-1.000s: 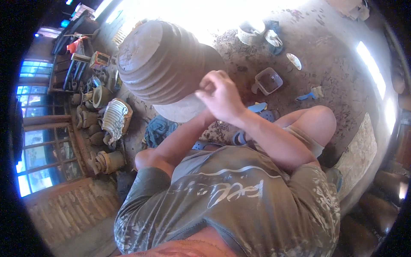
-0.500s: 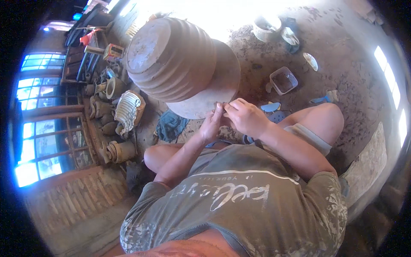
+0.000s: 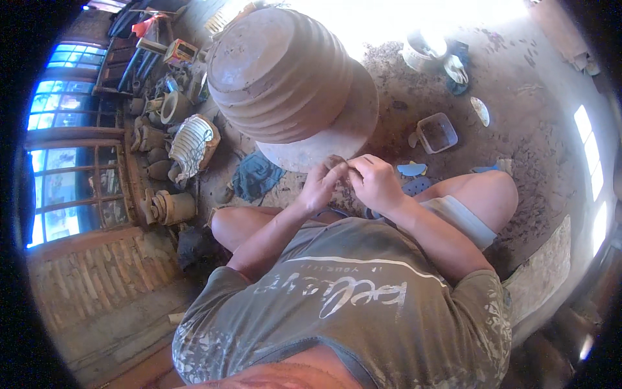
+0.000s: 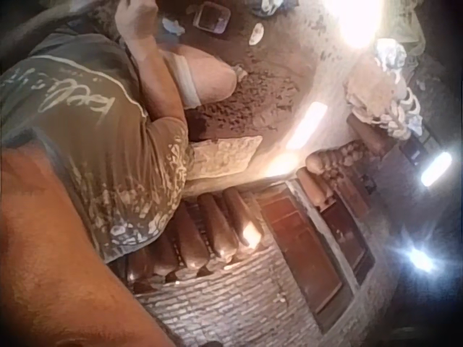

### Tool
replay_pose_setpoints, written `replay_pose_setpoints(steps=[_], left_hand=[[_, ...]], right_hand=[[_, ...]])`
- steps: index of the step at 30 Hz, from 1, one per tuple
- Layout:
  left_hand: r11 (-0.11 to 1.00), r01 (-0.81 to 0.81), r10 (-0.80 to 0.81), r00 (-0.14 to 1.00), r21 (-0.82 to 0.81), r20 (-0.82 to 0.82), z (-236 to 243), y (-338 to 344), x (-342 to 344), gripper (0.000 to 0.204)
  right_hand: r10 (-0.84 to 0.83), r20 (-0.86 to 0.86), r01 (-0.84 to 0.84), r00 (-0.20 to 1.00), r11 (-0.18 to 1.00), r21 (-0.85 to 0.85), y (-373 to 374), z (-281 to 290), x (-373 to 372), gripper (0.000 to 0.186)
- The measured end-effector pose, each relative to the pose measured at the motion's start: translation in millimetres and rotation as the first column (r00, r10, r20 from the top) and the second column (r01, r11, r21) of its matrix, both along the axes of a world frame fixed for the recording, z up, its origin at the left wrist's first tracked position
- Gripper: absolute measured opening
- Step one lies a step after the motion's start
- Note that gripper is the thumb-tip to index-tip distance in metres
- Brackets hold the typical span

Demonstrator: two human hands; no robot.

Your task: The person applies small pieces of clay to a large ribbed clay vessel and then brushes a liquid glaze or slip onto the exterior surface of the pot.

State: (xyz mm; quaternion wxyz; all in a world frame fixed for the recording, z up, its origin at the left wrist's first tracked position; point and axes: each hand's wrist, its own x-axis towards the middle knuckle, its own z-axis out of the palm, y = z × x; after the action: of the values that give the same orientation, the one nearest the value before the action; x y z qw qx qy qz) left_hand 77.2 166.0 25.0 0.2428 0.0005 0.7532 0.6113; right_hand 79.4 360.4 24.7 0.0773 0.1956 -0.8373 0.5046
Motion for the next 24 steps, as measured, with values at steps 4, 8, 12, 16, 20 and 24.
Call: replay_pose_setpoints(steps=[4, 8, 12, 16, 20, 24], left_hand=[[0.92, -0.293, 0.221, 0.936, -0.259, -0.272, -21, -41, -12, 0.033], [0.505, -0.346, -0.419, 0.703, -0.791, -0.575, -67, -114, -25, 0.041], [0.475, -0.087, -0.346, 0.896, -0.875, -0.277, -68, -99, -32, 0.049], [0.425, -0.021, -0.375, 0.906, -0.905, -0.197, -47, -78, -38, 0.06], [0.333, -0.035, -0.411, 0.894, -0.942, -0.178, -46, -53, -33, 0.083], [0.278, 0.051, -0.401, 0.914, -0.959, -0.068, -36, -28, -29, 0.104]], right_hand=[[-0.171, 0.183, 0.203, 0.968, 0.964, -0.17, 7, 12, -5, 0.014], [-0.222, 0.258, 0.279, 0.94, 0.937, -0.212, 18, 30, -21, 0.014], [-0.144, 0.298, 0.239, 0.944, 0.919, -0.314, 5, 62, -33, 0.016], [-0.086, 0.269, 0.203, 0.959, 0.873, -0.443, -15, 89, -48, 0.016], [-0.106, -0.133, 0.088, 0.985, 0.987, -0.134, -30, 120, -64, 0.017], [-0.133, -0.206, 0.095, 0.97, 0.978, -0.184, -62, 131, -68, 0.017]])
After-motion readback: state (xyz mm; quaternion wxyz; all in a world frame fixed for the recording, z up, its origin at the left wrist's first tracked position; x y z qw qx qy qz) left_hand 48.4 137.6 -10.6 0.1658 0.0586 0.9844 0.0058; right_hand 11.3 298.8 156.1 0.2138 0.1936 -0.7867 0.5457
